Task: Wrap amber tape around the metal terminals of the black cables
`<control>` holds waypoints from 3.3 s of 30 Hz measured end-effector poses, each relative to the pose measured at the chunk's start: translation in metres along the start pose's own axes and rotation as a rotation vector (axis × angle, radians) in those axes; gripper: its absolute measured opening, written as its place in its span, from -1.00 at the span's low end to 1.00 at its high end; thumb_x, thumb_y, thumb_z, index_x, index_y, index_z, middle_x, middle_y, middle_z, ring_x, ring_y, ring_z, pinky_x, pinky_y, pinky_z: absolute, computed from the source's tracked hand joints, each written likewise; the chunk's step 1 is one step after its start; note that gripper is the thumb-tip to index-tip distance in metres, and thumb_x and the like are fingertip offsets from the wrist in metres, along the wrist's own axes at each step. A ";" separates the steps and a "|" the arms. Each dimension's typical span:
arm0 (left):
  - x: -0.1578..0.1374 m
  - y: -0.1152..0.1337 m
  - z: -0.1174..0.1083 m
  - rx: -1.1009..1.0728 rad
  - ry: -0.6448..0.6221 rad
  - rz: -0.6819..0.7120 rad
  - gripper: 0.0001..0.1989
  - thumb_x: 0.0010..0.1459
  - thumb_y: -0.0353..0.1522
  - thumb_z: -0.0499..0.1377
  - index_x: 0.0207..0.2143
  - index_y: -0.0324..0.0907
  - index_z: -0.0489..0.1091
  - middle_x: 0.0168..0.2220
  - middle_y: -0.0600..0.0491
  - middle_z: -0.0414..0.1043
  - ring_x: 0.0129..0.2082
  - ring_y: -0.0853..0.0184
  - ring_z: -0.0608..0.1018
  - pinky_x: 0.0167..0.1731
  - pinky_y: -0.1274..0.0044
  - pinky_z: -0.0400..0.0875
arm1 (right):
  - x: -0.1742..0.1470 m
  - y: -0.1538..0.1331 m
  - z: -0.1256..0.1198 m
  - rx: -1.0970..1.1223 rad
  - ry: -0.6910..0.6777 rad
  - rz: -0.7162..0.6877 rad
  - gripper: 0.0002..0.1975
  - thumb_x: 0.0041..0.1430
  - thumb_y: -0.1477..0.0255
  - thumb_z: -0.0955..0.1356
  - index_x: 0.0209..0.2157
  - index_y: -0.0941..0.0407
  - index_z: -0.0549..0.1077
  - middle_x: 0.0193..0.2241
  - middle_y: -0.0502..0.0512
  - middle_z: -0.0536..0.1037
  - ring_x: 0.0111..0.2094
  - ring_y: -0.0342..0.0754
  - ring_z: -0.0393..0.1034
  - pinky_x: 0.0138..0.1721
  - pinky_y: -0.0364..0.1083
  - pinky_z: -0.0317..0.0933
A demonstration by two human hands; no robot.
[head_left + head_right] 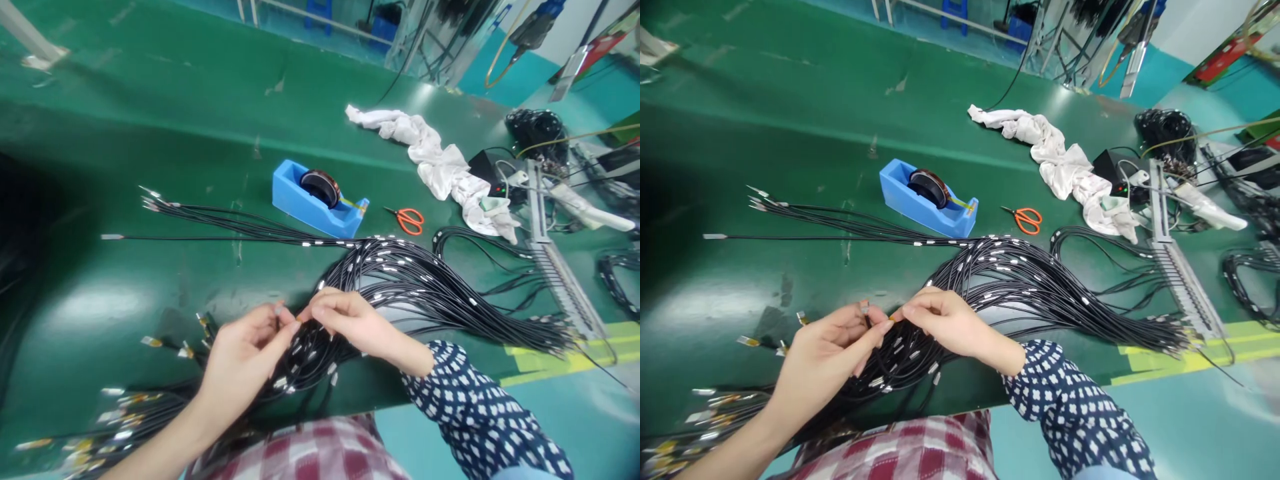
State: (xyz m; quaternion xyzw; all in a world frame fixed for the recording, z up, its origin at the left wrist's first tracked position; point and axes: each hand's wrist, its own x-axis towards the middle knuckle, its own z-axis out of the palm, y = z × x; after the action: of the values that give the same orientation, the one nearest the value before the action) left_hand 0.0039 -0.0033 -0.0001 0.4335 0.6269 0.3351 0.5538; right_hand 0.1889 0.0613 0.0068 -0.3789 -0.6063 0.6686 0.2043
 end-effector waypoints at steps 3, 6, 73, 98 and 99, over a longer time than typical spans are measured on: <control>0.001 -0.001 0.000 -0.092 -0.012 -0.034 -0.75 0.15 -0.21 0.22 -0.45 -0.18 0.34 -0.67 0.23 0.25 -0.76 0.54 0.23 -0.71 0.64 0.09 | 0.001 0.008 0.005 0.023 0.055 -0.016 -0.60 0.28 0.14 0.27 -0.37 0.14 0.58 -0.47 0.02 0.35 -0.41 -0.13 0.25 -0.34 -0.13 0.15; 0.002 -0.005 0.000 -0.217 -0.005 -0.058 -0.74 0.15 -0.23 0.23 -0.50 -0.19 0.33 -0.65 0.21 0.30 -0.77 0.56 0.23 -0.71 0.63 0.09 | 0.001 0.014 0.012 0.151 0.167 0.018 -0.66 0.24 0.14 0.31 -0.24 0.10 0.57 -0.42 0.01 0.39 -0.49 -0.19 0.21 -0.40 -0.14 0.14; 0.002 -0.010 0.000 -0.554 -0.216 -0.125 -0.77 0.11 -0.28 0.30 -0.48 -0.23 0.37 -0.57 0.11 0.51 -0.81 0.62 0.32 -0.72 0.73 0.05 | 0.016 0.003 0.017 0.117 0.121 -0.193 -0.88 0.11 0.42 0.43 -0.41 0.20 0.53 -0.44 0.02 0.50 -0.48 -0.22 0.30 -0.43 -0.20 0.18; 0.000 -0.011 0.005 -0.507 -0.055 -0.060 -0.77 0.16 -0.33 0.25 -0.49 -0.23 0.32 -0.55 0.12 0.51 -0.83 0.58 0.35 -0.74 0.71 0.12 | 0.019 0.007 0.018 0.065 0.220 -0.118 -0.82 0.07 0.35 0.45 -0.43 0.21 0.55 -0.53 0.00 0.46 -0.55 -0.23 0.26 -0.51 -0.21 0.14; 0.000 -0.011 0.005 -0.500 -0.039 -0.055 -0.78 0.16 -0.34 0.25 -0.49 -0.23 0.33 -0.54 0.12 0.51 -0.83 0.58 0.35 -0.74 0.70 0.13 | 0.018 0.005 0.019 0.045 0.228 -0.120 -0.82 0.07 0.36 0.45 -0.43 0.21 0.55 -0.53 0.00 0.46 -0.54 -0.23 0.26 -0.51 -0.21 0.15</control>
State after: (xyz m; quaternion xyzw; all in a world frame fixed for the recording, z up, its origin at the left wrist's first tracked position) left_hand 0.0072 -0.0079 -0.0104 0.2721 0.5252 0.4562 0.6649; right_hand 0.1648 0.0611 -0.0030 -0.4107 -0.5856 0.6213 0.3199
